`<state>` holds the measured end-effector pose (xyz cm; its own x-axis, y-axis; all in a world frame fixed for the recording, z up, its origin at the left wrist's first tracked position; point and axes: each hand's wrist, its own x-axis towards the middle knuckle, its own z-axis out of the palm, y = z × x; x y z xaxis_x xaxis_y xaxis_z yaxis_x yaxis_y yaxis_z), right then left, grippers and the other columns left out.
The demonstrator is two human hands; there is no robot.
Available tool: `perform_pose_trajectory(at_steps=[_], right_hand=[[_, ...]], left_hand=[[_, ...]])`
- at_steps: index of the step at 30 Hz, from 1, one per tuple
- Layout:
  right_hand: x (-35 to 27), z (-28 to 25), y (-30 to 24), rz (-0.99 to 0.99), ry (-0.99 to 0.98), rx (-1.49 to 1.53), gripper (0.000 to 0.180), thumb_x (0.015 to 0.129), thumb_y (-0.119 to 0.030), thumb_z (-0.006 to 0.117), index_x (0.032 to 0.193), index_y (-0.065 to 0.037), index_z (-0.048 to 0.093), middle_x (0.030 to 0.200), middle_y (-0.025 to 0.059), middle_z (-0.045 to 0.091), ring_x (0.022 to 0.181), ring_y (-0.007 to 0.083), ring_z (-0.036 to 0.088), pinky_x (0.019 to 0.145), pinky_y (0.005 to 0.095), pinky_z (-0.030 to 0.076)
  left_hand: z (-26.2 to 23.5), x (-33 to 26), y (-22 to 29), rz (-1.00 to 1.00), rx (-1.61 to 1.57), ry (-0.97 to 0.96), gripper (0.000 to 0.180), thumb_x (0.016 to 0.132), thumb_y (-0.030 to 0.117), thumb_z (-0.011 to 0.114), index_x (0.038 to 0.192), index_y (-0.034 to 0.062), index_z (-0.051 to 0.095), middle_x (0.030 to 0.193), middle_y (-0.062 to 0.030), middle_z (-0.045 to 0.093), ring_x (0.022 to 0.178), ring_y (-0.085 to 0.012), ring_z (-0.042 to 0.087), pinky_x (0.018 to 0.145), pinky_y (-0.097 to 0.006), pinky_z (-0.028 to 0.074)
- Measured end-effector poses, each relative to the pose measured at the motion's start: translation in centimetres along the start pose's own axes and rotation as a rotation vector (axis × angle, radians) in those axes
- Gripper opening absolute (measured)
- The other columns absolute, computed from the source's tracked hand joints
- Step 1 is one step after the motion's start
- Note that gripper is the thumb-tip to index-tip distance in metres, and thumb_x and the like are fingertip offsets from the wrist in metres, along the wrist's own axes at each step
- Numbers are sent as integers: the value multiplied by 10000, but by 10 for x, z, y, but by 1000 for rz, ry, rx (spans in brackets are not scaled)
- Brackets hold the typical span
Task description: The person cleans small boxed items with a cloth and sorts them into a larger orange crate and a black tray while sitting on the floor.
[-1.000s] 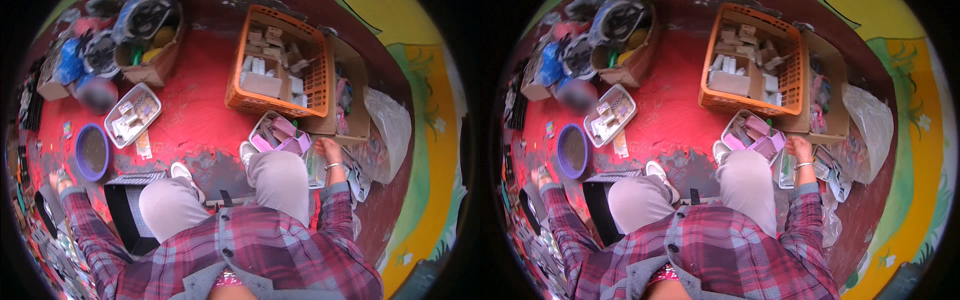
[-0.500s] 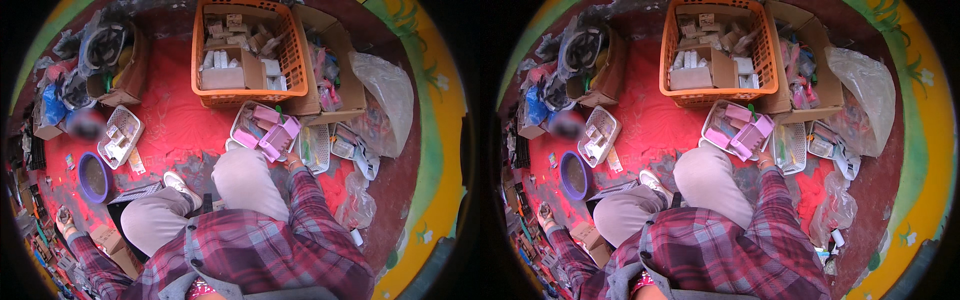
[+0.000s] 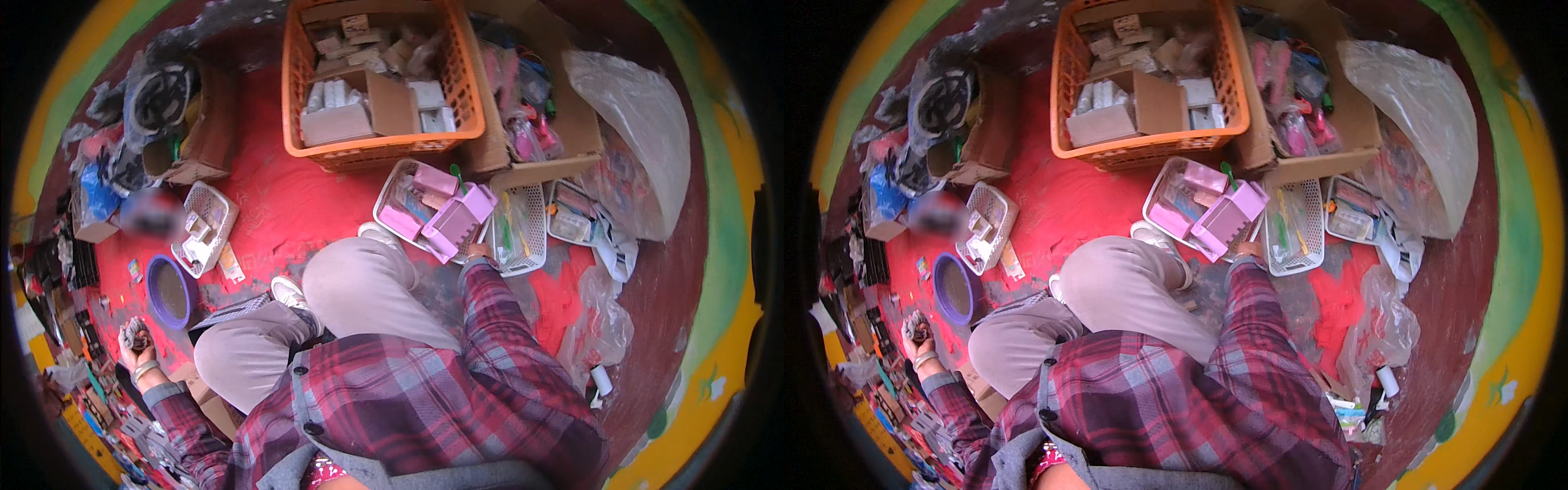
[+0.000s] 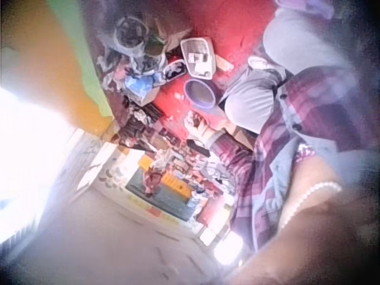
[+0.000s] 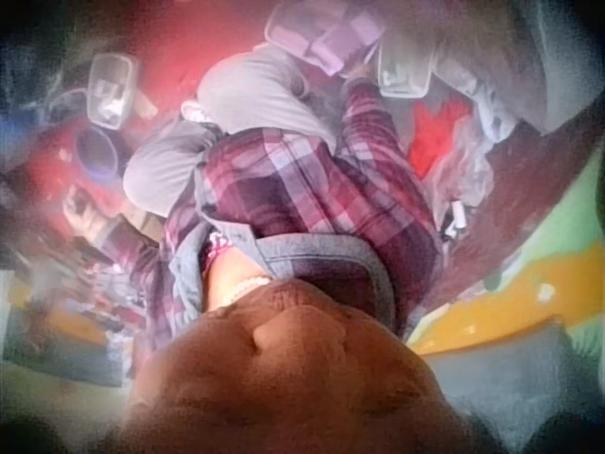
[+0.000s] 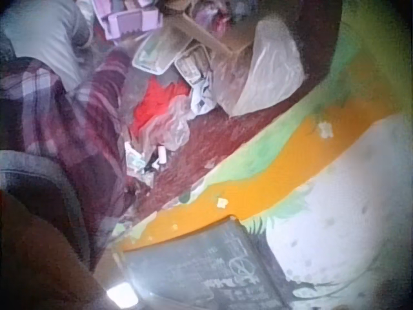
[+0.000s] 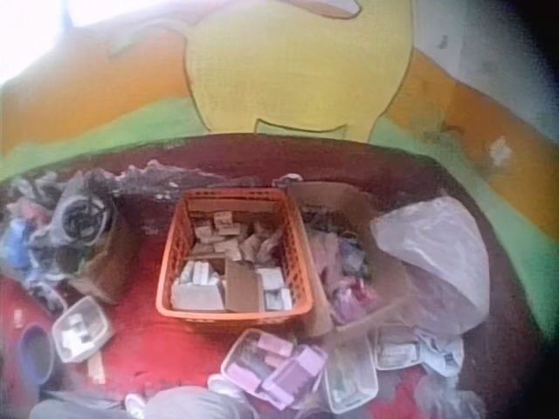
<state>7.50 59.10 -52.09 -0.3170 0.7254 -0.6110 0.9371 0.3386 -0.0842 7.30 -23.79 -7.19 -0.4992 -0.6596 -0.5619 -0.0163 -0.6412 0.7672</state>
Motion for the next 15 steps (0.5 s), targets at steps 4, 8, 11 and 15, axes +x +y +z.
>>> perform_pose_trajectory(at_steps=[4, 8, 11, 15], right_hand=[[-43, 8, 81, 244, -102, 312, 370, 687, -365, 656, 875, -47, 666, 889, 132, 646, 825, 247, 626, 685, 380, 490], [-91, -15, 131, 441, 2, 241, 341, 706, -335, 628, 889, -49, 659, 891, 127, 644, 813, 247, 623, 683, 376, 487], [-105, -32, 168, 516, 28, 203, 321, 720, -313, 607, 899, -51, 655, 892, 123, 643, 805, 246, 621, 682, 373, 485], [-120, -50, 212, 545, 25, 175, 296, 739, -283, 579, 913, -53, 648, 894, 118, 641, 794, 245, 618, 680, 369, 483]], left_hand=[[22, -5, -14, 9, 48, -71, 206, 830, 207, 557, 957, 45, 574, 945, -119, 616, 837, -241, 596, 532, -278, 463], [42, -2, -24, -4, 33, -116, 195, 828, 206, 561, 934, 44, 581, 899, -93, 626, 805, -236, 604, 524, -275, 463], [59, -14, -30, -1, 60, -173, 190, 827, 209, 567, 927, 49, 583, 883, -78, 627, 800, -230, 605, 519, -272, 461], [82, -38, -40, 12, 62, -205, 176, 831, 210, 563, 912, 54, 579, 892, -86, 624, 800, -230, 605, 516, -272, 465]])
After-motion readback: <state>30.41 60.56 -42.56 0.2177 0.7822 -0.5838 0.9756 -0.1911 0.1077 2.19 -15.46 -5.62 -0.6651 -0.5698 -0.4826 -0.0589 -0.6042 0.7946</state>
